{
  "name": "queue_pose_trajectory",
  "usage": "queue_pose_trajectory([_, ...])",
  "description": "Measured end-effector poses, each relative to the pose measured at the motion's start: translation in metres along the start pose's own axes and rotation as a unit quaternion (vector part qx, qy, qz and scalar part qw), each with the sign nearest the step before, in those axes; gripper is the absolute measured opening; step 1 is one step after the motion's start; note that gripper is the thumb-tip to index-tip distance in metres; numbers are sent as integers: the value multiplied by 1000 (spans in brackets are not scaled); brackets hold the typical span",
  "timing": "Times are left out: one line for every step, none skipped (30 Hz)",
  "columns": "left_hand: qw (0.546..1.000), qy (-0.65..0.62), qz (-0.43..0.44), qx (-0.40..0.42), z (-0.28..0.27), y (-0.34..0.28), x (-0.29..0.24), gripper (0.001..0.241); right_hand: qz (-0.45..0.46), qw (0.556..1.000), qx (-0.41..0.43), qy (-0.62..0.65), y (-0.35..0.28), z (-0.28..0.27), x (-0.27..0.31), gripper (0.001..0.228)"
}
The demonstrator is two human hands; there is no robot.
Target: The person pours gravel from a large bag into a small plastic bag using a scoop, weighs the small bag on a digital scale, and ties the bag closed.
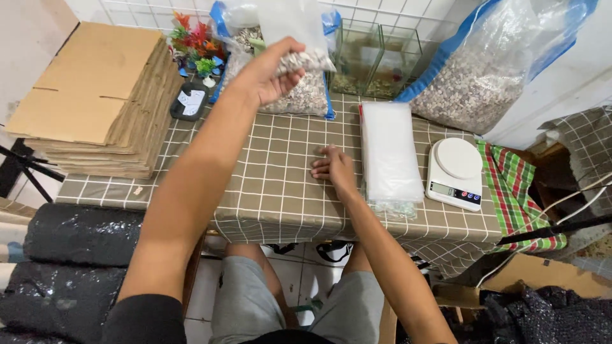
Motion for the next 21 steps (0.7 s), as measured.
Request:
queue_pose_trajectory([1000, -1, -2, -1, -1, 4, -5, 27, 3, 1000, 0, 0, 1, 0, 0, 49])
queue_pose_trajectory([1000, -12, -7, -16, -3, 7, -10, 32, 2, 1000, -5, -3, 1, 1, 0, 48])
queue_pose_trajectory([999, -23, -11, -31, -6, 10, -14, 36, 2, 1000, -11, -7, 1, 1, 0, 46])
queue_pose_trajectory([999, -23, -11, -31, -6, 14, -17, 36, 2, 1000, -10, -7, 3, 2, -3, 46])
queue_pose_trajectory([998, -43, -18, -40, -8, 18, -20, 34, 6, 1000, -12, -6, 5, 2, -5, 45])
queue_pose_trajectory([997, -63, -25, -48, -9, 23, -23, 33, 10, 1000, -15, -4, 7, 3, -8, 43])
queue_pose_trajectory([997, -63, -25, -48, -6, 21, -27, 33, 10, 1000, -15, -4, 5, 4, -4, 43])
queue_pose_trajectory([995, -82, -16, -46, -4, 19, -30, 35, 8, 1000, -15, -10, 2, 5, -1, 41])
queue_pose_trajectory([994, -100, -8, -44, -2, 17, -33, 37, 5, 1000, -15, -17, -1, 6, 1, 39])
queue_pose_trajectory([994, -101, -9, -46, -5, 26, -32, 37, 7, 1000, -15, -17, 0, 6, 0, 39])
queue_pose_trajectory([994, -100, -5, -38, -9, 36, -31, 40, 3, 1000, -14, -14, 2, 6, 0, 39])
queue_pose_trajectory([994, -100, 0, -30, -12, 44, -29, 43, -1, 1000, -13, -11, 2, 6, -1, 40])
queue_pose_trajectory([994, -102, -2, -33, -15, 47, -26, 43, 2, 1000, -12, -12, 1, 5, -2, 40])
queue_pose_trajectory([993, -109, -1, -45, -16, 50, -26, 41, 5, 1000, -14, -13, 2, 5, -2, 40])
queue_pose_trajectory([992, -116, -1, -56, -18, 52, -26, 39, 8, 1000, -17, -13, 2, 5, -1, 41])
queue_pose_trajectory([992, -115, -1, -57, -16, 49, -26, 39, 8, 1000, -17, -13, 2, 5, -1, 41])
queue_pose_trajectory([992, -110, 3, -56, -14, 45, -27, 49, 7, 1000, -17, -15, 1, 6, 0, 41])
queue_pose_trajectory([993, -105, 7, -55, -11, 42, -28, 58, 5, 1000, -18, -17, 1, 5, 1, 40])
queue_pose_trajectory([993, -104, 7, -55, -14, 47, -28, 58, 5, 1000, -19, -16, 2, 5, -1, 40])
queue_pose_trajectory([993, -111, 4, -30, -15, 52, -29, 58, 5, 1000, -18, -13, 3, 5, -2, 40])
queue_pose_trajectory([993, -118, 1, -5, -16, 57, -29, 57, 6, 1000, -17, -10, 4, 5, -3, 40])
Point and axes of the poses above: each hand's wrist, its own y-axis towards the middle knuckle, its own z-axis out of the palm, x = y × z, the point moved 4 cm from there along y, towards the middle knuckle, and after that the axes turned 4 degrees about x, right-handed, at the moved point
